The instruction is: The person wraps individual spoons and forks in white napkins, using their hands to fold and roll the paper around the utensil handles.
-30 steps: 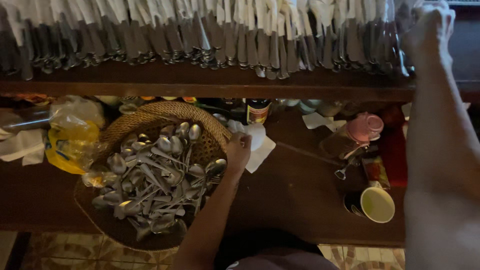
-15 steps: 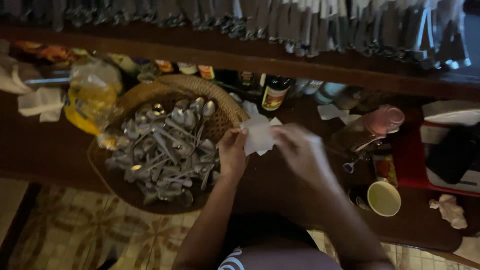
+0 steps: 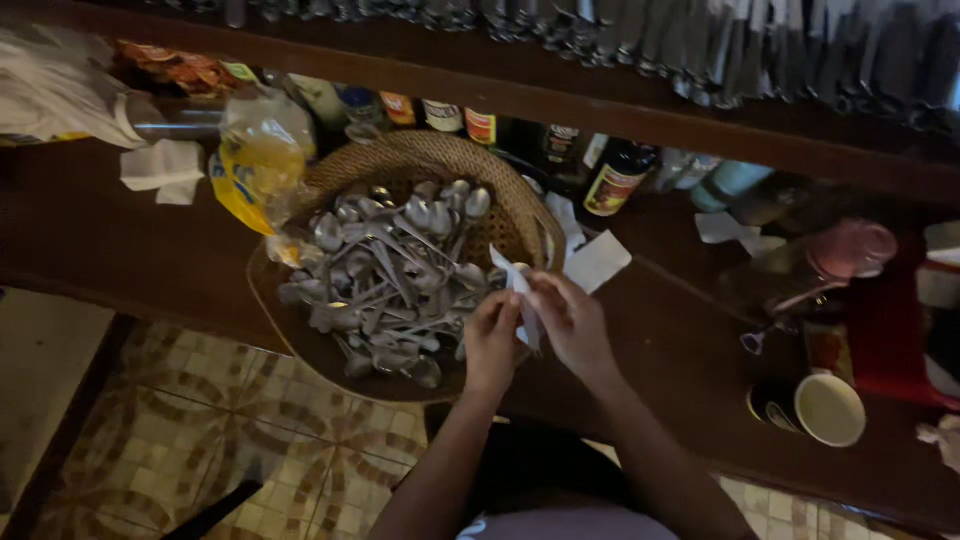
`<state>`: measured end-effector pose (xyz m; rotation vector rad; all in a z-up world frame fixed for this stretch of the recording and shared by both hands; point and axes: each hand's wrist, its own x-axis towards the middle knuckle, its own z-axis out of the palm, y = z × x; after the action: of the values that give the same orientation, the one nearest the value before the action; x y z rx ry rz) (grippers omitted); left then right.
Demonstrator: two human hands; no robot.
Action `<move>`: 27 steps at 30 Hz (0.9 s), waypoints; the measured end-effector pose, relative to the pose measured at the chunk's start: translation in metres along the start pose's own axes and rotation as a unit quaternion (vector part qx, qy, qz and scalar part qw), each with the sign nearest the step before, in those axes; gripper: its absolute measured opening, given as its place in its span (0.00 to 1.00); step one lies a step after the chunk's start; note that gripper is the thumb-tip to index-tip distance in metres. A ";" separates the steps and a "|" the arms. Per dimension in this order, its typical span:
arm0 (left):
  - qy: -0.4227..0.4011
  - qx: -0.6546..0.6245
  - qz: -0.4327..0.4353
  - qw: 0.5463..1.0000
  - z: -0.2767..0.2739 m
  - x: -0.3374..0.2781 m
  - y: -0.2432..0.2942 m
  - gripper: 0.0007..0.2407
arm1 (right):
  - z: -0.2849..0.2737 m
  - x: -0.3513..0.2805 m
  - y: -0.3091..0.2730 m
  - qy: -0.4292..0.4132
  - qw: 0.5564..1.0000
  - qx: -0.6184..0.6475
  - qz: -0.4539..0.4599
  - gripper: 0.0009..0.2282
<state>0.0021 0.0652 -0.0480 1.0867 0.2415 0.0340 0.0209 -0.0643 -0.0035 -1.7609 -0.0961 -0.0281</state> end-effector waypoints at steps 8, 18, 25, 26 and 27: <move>-0.015 0.173 0.053 0.983 -0.050 0.018 0.025 0.09 | 0.052 0.008 0.001 0.053 0.990 -0.104 -0.084 0.09; -0.003 0.080 -0.103 0.991 -0.110 0.034 -0.013 0.09 | 0.026 -0.009 0.066 0.172 0.956 0.124 0.203 0.11; -0.058 0.127 -0.198 0.970 -0.073 0.041 -0.036 0.10 | -0.029 -0.028 0.074 0.233 0.943 0.160 0.174 0.10; -0.062 0.128 -0.199 0.970 -0.067 0.045 -0.040 0.10 | -0.042 -0.032 0.079 0.245 0.948 0.111 0.171 0.10; -0.097 0.138 -0.134 0.977 -0.059 0.049 -0.043 0.10 | -0.060 -0.038 0.083 0.250 0.947 0.110 0.171 0.10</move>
<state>0.0338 0.1033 -0.1209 1.3158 0.2188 -0.3553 -0.0086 -0.1410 -0.0762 -1.4780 0.5568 -0.2024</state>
